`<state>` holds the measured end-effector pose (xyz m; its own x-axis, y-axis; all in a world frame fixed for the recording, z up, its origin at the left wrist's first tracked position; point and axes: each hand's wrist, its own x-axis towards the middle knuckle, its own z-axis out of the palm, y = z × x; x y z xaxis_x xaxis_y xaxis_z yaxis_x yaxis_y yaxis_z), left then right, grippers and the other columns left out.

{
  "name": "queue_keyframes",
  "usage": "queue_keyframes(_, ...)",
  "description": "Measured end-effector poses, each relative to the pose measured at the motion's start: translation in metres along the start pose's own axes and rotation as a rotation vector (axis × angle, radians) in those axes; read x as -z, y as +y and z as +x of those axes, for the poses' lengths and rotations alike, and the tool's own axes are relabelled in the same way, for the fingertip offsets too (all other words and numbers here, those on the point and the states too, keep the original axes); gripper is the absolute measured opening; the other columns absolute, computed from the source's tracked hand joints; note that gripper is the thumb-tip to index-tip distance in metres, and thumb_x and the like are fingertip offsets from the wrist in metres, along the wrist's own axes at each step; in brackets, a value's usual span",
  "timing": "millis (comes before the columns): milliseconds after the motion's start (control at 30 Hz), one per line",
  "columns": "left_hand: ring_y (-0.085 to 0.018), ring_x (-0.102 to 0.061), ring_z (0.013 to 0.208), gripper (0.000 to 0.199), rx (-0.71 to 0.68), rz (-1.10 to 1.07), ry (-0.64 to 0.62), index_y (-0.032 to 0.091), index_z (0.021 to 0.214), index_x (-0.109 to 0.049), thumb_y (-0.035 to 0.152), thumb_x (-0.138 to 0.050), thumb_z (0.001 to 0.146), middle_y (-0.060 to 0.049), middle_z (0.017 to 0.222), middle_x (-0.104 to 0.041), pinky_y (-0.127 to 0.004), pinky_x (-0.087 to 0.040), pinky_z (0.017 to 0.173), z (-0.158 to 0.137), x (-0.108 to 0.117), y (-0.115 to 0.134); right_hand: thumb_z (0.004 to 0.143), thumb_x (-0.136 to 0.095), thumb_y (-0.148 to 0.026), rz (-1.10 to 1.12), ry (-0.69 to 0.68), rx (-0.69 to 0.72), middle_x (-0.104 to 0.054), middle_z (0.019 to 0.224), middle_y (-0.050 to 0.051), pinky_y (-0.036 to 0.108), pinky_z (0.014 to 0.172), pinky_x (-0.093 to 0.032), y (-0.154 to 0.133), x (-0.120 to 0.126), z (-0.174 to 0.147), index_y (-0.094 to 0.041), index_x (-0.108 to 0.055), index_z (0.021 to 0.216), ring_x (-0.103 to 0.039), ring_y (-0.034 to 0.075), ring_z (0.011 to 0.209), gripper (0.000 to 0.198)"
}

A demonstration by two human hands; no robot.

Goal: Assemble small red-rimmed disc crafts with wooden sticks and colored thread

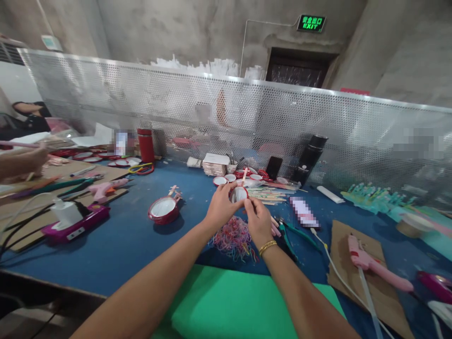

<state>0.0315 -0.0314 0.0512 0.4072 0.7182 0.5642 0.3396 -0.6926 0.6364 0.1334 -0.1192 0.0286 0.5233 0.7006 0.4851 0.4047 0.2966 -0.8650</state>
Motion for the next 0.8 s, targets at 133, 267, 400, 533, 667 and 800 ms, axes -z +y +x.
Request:
queue_keyframes(133, -0.027, -0.056, 0.111, 0.052, 0.020, 0.026, -0.008, 0.016, 0.124, -0.061, 0.038, -0.070, 0.077, -0.013, 0.119, -0.061, -0.040, -0.046, 0.097, 0.001, -0.005, -0.002, 0.089, -0.051, -0.049, 0.062, -0.021, 0.003, -0.072, 0.094, 0.008, 0.032, 0.075, -0.053, 0.004, -0.002, 0.000, -0.016, -0.067, 0.102, -0.065, 0.020, 0.081, 0.039)
queue_keyframes(267, -0.023, -0.058, 0.101, 0.041, 0.043, -0.076, -0.034, 0.015, 0.116, -0.065, 0.043, -0.055, 0.088, -0.012, 0.107, -0.064, -0.037, -0.047, 0.092, 0.001, -0.012, -0.010, 0.087, -0.056, -0.044, 0.093, -0.034, 0.014, -0.072, 0.099, 0.009, 0.033, 0.075, -0.054, 0.008, -0.003, 0.001, -0.016, -0.067, 0.108, -0.066, 0.021, 0.081, 0.037)
queue_keyframes(400, -0.021, -0.058, 0.094, 0.033, 0.043, -0.172, 0.014, 0.014, 0.105, -0.069, 0.038, -0.052, 0.089, -0.009, 0.098, -0.066, -0.032, -0.046, 0.086, 0.006, -0.014, -0.016, 0.086, -0.055, -0.040, 0.062, -0.014, 0.000, -0.072, 0.096, 0.009, 0.035, 0.075, -0.055, 0.013, -0.003, 0.003, -0.016, -0.067, 0.105, -0.067, 0.021, 0.078, 0.034)
queue_keyframes(533, -0.015, -0.055, 0.072, 0.033, 0.156, -0.389, 0.061, 0.014, 0.089, -0.069, 0.040, -0.049, 0.089, -0.004, 0.079, -0.064, -0.025, -0.043, 0.066, 0.011, -0.014, -0.023, 0.083, -0.054, -0.037, 0.070, 0.015, -0.055, -0.073, 0.096, 0.009, 0.035, 0.076, -0.055, 0.017, -0.003, 0.005, -0.016, -0.067, 0.101, -0.067, 0.021, 0.078, 0.031)
queue_keyframes(667, -0.011, -0.047, 0.058, 0.034, 0.251, -0.625, 0.024, 0.013, 0.085, -0.068, 0.047, -0.060, 0.080, 0.000, 0.069, -0.059, -0.022, -0.037, 0.054, 0.011, -0.016, -0.027, 0.080, -0.055, -0.038, 0.117, 0.024, -0.119, -0.073, 0.095, 0.008, 0.035, 0.076, -0.054, 0.016, -0.003, 0.005, -0.016, -0.068, 0.098, -0.067, 0.022, 0.081, 0.031)
queue_keyframes(800, -0.009, -0.041, 0.054, 0.038, 0.306, -0.715, -0.001, 0.013, 0.082, -0.068, 0.050, -0.067, 0.073, 0.002, 0.064, -0.055, -0.021, -0.032, 0.050, 0.010, -0.014, -0.023, 0.078, -0.056, -0.041, 0.129, 0.028, -0.163, -0.073, 0.092, 0.007, 0.033, 0.072, -0.053, 0.016, -0.002, 0.005, -0.016, -0.068, 0.098, -0.067, 0.021, 0.077, 0.034)
